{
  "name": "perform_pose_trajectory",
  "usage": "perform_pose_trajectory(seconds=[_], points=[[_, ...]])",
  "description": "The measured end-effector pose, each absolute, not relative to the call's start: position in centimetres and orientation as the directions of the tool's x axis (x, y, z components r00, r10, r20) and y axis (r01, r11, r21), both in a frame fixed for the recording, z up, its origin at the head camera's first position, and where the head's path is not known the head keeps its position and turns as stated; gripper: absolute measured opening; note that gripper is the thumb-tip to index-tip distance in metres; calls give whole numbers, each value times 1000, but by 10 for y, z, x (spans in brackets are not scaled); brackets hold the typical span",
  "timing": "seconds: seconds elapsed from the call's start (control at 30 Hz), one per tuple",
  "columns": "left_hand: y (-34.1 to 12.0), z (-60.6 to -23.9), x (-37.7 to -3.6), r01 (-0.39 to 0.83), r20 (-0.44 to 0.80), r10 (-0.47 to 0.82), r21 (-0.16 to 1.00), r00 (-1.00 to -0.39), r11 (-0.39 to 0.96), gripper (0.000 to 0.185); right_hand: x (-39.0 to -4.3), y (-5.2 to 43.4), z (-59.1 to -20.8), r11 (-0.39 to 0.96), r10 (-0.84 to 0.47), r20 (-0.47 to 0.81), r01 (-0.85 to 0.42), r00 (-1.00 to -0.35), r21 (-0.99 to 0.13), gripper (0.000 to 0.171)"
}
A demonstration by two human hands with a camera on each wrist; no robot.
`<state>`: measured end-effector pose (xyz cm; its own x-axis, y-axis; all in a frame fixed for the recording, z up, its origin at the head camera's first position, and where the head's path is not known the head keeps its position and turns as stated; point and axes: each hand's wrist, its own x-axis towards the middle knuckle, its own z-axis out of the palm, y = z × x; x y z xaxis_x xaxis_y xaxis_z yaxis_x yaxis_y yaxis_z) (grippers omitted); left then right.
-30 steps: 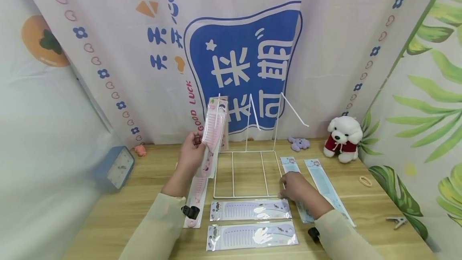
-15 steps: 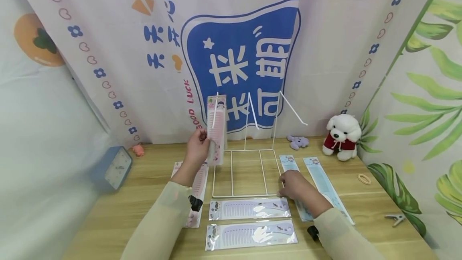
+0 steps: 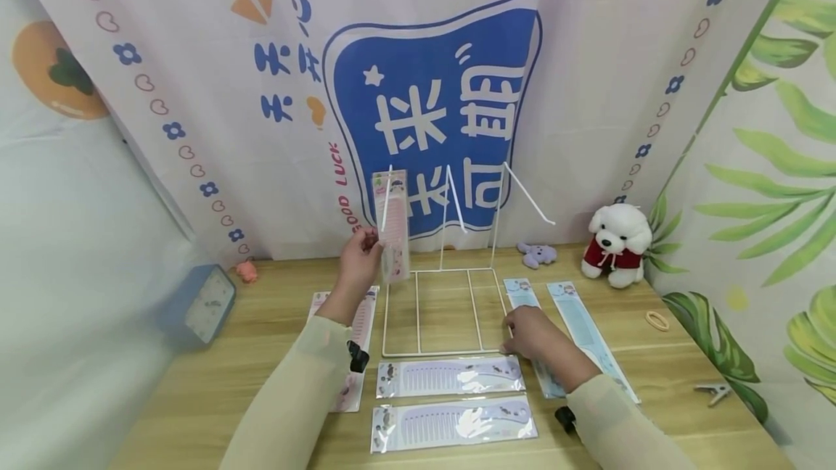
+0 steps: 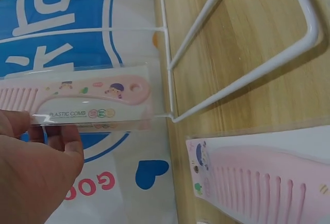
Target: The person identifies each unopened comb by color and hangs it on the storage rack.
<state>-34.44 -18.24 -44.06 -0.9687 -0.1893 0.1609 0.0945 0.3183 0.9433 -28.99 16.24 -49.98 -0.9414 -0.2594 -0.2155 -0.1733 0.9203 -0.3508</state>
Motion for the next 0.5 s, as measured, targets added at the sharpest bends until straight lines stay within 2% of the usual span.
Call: perform_pose_trajectory(seconds=[0.5], points=[[-183, -447, -348, 117, 190, -205, 938, -960, 326, 22, -290, 162, -498, 920, -243, -244, -144, -939, -364, 47]])
